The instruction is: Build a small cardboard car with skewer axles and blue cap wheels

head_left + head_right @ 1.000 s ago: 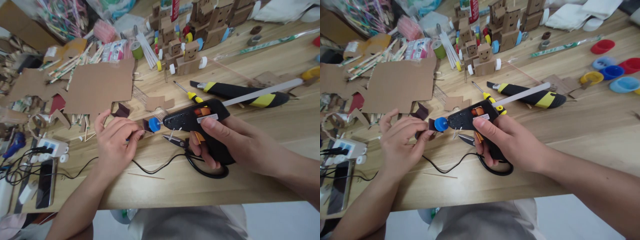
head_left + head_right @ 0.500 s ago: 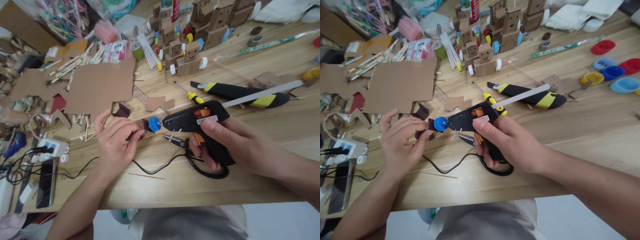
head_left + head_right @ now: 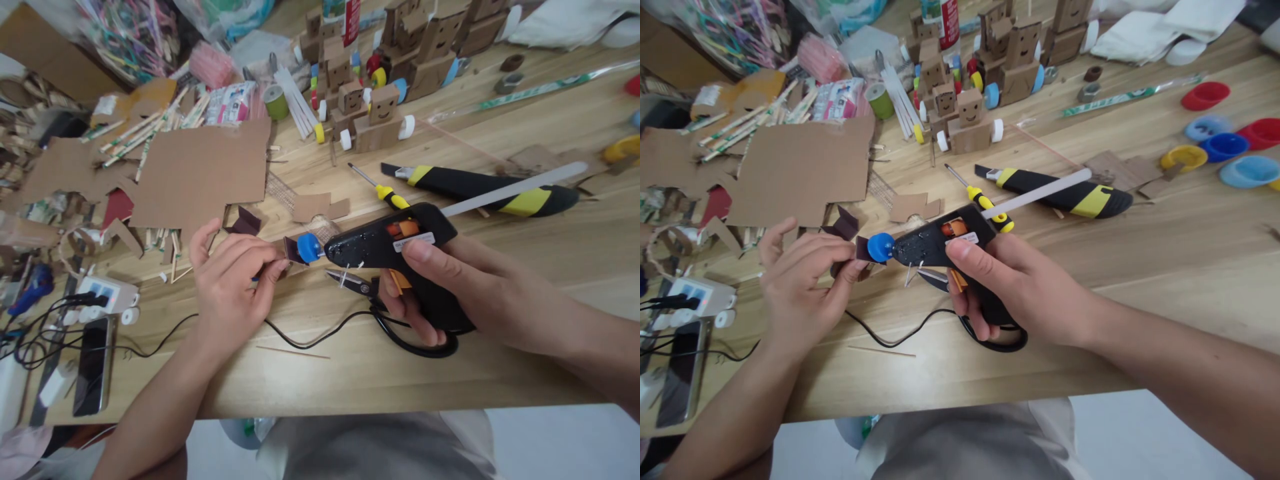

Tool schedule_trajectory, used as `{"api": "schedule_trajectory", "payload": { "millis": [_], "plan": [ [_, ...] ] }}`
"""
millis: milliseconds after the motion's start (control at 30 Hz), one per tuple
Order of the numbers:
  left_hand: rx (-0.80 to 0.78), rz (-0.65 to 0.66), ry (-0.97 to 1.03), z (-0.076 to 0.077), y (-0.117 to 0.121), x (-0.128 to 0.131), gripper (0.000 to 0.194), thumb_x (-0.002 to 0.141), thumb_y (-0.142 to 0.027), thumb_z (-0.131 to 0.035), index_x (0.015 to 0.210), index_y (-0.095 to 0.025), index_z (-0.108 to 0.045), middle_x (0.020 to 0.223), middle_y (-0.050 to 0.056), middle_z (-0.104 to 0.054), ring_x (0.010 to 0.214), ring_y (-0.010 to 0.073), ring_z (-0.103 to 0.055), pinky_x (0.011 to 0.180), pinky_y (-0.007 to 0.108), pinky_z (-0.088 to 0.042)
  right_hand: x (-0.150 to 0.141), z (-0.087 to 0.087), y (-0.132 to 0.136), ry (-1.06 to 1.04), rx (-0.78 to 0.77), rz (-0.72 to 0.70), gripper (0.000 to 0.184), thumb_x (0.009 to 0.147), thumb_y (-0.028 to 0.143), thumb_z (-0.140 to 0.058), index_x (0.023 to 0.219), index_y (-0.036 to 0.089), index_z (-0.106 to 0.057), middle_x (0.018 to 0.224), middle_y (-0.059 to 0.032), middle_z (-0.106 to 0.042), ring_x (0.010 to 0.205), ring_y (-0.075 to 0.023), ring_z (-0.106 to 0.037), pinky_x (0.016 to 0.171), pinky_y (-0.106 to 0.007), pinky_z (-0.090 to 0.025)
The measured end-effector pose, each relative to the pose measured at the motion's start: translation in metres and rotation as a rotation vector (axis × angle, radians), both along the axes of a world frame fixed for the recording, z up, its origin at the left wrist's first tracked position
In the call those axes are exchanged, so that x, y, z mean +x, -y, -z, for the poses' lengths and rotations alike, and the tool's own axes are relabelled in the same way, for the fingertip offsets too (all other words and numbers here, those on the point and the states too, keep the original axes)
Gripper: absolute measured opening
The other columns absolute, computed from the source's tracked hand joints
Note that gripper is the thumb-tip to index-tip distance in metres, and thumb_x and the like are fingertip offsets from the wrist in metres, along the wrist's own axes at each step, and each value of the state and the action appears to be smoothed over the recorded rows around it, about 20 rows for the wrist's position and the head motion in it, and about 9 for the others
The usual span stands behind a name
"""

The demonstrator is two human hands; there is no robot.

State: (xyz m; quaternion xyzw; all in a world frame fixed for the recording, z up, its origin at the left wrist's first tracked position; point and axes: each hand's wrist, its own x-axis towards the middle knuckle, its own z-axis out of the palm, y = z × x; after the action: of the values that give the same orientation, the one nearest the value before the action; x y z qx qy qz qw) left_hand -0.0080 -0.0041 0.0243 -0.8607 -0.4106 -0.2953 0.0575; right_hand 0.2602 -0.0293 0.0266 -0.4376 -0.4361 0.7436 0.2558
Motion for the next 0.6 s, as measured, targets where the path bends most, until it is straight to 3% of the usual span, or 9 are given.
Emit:
{"api": "schedule_trajectory", "payload": {
  "millis": [167,333,600],
  "plan": [
    [0.034,0.012,0.002,0.001,-0.001,0.0,0.019,0.097,-0.018,-0.067,0.082,-0.027,-0.062,0.078,-0.006,-0.079,0.076,0.02,-0.074,0.108,0.051,-0.041,0.003,0.002,-0.004,-0.104,-0.085,-0.02,0.071,0.07,0.092,-0.068,0.062,0.021,-0.069,0.05,-0.0023,-0.062,0.035,-0.0092,-0.05,0.037,-0.021,-0.039],
    [0.069,0.013,-0.034,0.003,-0.003,0.0,0.018,0.096,-0.014,-0.067,0.083,-0.028,-0.064,0.08,-0.005,-0.079,0.076,0.0202,-0.074,0.108,0.051,-0.041,0.006,-0.001,-0.01,-0.231,-0.124,0.061,0.064,0.071,0.085,-0.075,0.061,0.022,-0.067,0.05,0.0008,-0.061,0.029,-0.0068,-0.043,0.029,-0.019,-0.029],
    [0.195,0.004,-0.136,0.011,-0.006,0.003,0.021,0.095,-0.008,-0.065,0.083,-0.025,-0.065,0.078,-0.004,-0.078,0.072,0.0184,-0.071,0.108,0.05,-0.042,0.002,0.002,-0.013,-0.305,-0.113,0.139,0.053,0.07,0.075,-0.084,0.073,0.024,-0.07,0.059,0.0011,-0.068,0.031,-0.007,-0.047,0.028,-0.018,-0.029]
  ]
}}
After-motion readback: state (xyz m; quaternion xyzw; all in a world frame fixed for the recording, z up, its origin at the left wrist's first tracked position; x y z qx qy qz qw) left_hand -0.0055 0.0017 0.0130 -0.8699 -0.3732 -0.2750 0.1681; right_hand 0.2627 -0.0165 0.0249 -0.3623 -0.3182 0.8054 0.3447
